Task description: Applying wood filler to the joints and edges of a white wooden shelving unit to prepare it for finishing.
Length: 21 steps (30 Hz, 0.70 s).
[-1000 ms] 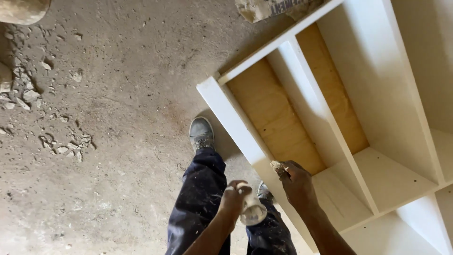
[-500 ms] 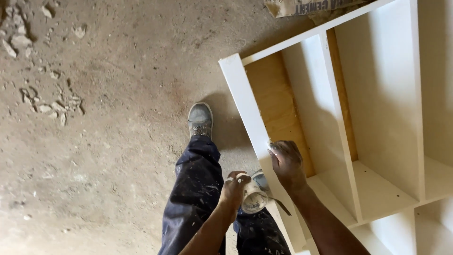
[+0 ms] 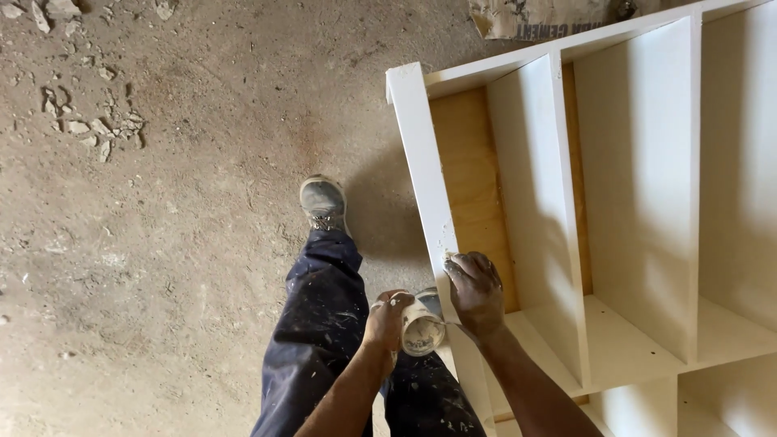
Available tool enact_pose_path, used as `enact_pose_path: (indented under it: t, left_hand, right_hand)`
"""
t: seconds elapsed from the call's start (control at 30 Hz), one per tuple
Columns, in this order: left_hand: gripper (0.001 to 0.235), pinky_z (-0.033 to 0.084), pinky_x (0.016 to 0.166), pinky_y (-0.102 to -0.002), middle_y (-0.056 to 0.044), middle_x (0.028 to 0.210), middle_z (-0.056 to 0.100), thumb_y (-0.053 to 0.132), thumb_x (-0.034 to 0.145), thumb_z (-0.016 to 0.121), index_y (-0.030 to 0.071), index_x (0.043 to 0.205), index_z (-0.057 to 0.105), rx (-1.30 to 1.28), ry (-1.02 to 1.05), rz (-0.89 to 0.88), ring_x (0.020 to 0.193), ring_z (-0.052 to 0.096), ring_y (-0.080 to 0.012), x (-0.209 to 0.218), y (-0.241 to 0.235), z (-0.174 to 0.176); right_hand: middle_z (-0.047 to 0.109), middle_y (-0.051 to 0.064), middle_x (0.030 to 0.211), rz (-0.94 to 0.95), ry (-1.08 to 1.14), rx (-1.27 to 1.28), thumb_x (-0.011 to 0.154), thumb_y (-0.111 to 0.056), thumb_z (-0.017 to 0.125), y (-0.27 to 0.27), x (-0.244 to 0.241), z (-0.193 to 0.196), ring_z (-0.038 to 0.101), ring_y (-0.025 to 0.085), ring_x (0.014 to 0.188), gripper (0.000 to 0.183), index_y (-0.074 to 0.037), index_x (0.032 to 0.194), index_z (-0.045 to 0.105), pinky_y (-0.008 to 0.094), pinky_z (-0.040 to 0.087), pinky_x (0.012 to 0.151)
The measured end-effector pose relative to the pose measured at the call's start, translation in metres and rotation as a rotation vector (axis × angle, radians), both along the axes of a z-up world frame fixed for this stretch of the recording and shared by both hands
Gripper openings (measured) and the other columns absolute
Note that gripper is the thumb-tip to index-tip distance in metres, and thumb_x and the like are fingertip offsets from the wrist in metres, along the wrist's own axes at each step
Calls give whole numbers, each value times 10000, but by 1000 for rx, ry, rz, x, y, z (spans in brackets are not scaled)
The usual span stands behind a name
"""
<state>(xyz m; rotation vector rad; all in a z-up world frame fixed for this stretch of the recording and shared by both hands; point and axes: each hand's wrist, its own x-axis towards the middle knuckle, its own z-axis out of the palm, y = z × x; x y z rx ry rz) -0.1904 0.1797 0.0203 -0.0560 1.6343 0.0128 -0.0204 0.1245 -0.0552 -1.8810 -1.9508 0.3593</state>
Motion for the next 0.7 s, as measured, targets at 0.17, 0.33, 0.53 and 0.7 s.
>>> enact_pose_path:
  t: [0.17, 0.33, 0.53, 0.7]
  left_hand:
    - [270, 467, 614, -329, -79, 913, 653, 179, 873, 663, 142, 1138, 698, 17, 8, 74, 746, 605, -211, 0, -2, -13]
    - [262, 500, 616, -362, -101, 1003, 689, 112, 864, 692, 144, 1123, 726, 27, 18, 161, 812, 652, -253, -1, -1, -39]
    - [239, 496, 603, -368, -63, 999, 689, 94, 831, 701, 149, 1058, 753, 18, 17, 188, 816, 644, -238, -14, 36, -55]
    - [302, 516, 730, -412, -79, 1151, 698, 109, 862, 671, 96, 1158, 735, 52, -6, 151, 984, 642, -272, -34, 118, -36]
  right_hand:
    - [728, 50, 985, 7, -17, 55, 926, 14, 656, 12, 6, -1, 655, 252, 926, 126, -25, 976, 764, 391, 552, 856]
    - [697, 154, 1061, -62, 140, 133, 997, -30, 599, 30, 3, 9, 632, 313, 1008, 148, 38, 1030, 726, 398, 560, 897]
    - [755, 29, 816, -826, 745, -556, 904, -170, 675, 76, -20, 42, 669, 130, 725, 206, -61, 1045, 777, 286, 559, 700]
    - [724, 148, 760, -814, 1173, -582, 875, -107, 730, 133, -36, 68, 627, 200, 645, 193, 61, 966, 749, 317, 523, 630]
